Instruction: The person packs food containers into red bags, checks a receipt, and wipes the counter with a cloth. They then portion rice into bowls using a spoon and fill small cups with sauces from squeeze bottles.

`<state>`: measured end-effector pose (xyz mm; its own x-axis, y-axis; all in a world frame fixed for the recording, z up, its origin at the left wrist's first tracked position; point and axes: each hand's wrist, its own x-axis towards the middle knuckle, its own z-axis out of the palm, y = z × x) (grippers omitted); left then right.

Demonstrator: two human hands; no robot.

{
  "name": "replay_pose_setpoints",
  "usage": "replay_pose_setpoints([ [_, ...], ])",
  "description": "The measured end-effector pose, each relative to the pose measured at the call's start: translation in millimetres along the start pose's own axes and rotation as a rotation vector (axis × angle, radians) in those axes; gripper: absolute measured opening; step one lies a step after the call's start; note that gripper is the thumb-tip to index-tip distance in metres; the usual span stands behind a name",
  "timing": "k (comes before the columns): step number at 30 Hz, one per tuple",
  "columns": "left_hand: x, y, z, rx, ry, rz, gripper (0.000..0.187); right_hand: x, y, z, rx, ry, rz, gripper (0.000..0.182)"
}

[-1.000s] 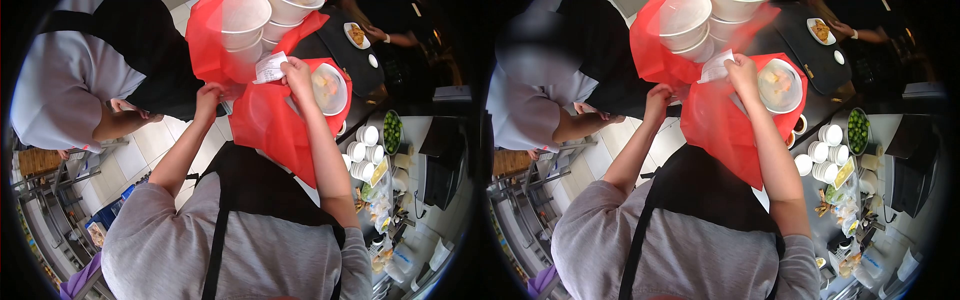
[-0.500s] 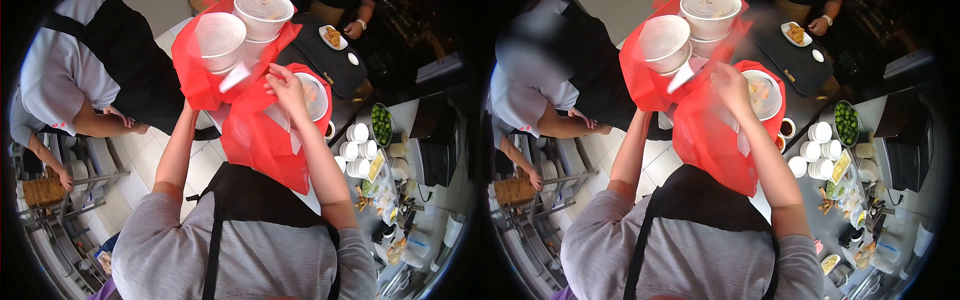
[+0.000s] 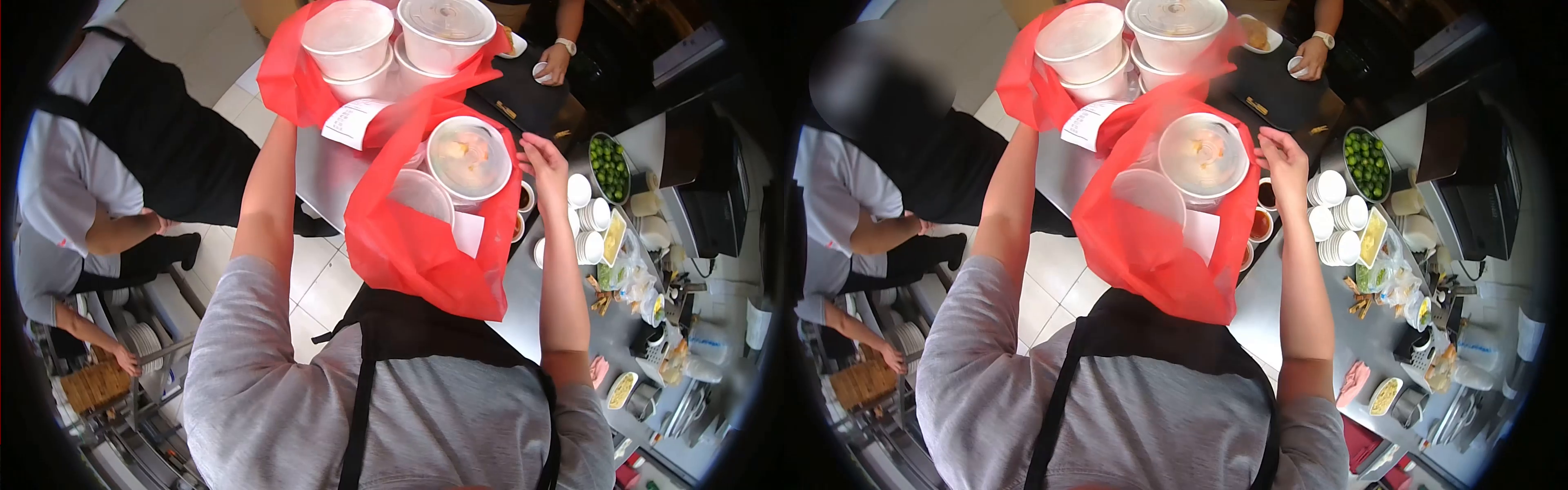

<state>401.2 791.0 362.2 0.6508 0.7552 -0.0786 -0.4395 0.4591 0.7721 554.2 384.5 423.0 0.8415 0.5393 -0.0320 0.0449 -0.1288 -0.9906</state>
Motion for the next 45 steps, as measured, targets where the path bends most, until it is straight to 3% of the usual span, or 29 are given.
replay_pose_setpoints([
  [6,62,-28,43,0.018,-0.094,-0.078,0.05,-21,27,-20,0.02,0.135,0.138,0.024],
  [17,111,-54,85,0.099,-0.234,-0.155,0.05,-37,34,-13,0.045,0.069,0.133,0.02],
  [20,105,-33,60,0.255,-0.186,-0.147,0.05,-40,55,-10,-0.061,0.111,0.001,0.017],
  [21,100,-23,47,0.409,-0.088,-0.109,0.05,-50,32,-4,-0.119,0.17,0.01,0.015],
  [22,100,-14,35,0.689,0.108,-0.043,0.045,-57,22,-1,-0.294,0.281,-0.241,0.013],
  [23,92,-5,31,0.765,0.242,0.027,0.041,-67,4,0,-0.424,0.339,-0.361,0.012],
  [24,84,4,25,0.815,0.238,0.153,0.038,-75,-7,1,-0.399,0.33,-0.494,0.011],
  [26,34,28,44,0.988,0.096,0.348,0.035,-85,-4,3,-0.397,0.19,-0.612,0.006],
  [27,6,37,61,1.022,0.028,0.386,0.032,-97,-8,8,-0.35,0.055,-0.496,0.008],
  [30,-92,45,123,1.156,-0.164,0.499,0.02,-112,6,10,-0.838,-0.146,-0.284,0.026],
  [34,-217,21,185,1.371,-0.448,0.523,0.019,-114,35,4,-0.855,-0.186,-0.263,0.034],
  [36,-262,2,206,1.609,-0.72,0.556,0.022,-114,50,8,-0.764,-0.322,-0.213,0.035],
  [38,-291,-21,211,1.649,-0.878,0.598,0.024,-120,59,12,-0.678,-0.357,-0.217,0.034],
  [40,-314,-40,203,1.696,-0.857,0.551,0.026,-123,64,14,-0.597,-0.397,-0.213,0.034],
  [43,-341,-50,187,1.863,-0.841,0.507,0.028,-119,59,7,-0.414,-0.121,-0.314,0.034],
  [45,-356,-53,181,1.953,-0.857,0.417,0.025,-111,57,-1,-0.377,-0.108,-0.314,0.034],
])
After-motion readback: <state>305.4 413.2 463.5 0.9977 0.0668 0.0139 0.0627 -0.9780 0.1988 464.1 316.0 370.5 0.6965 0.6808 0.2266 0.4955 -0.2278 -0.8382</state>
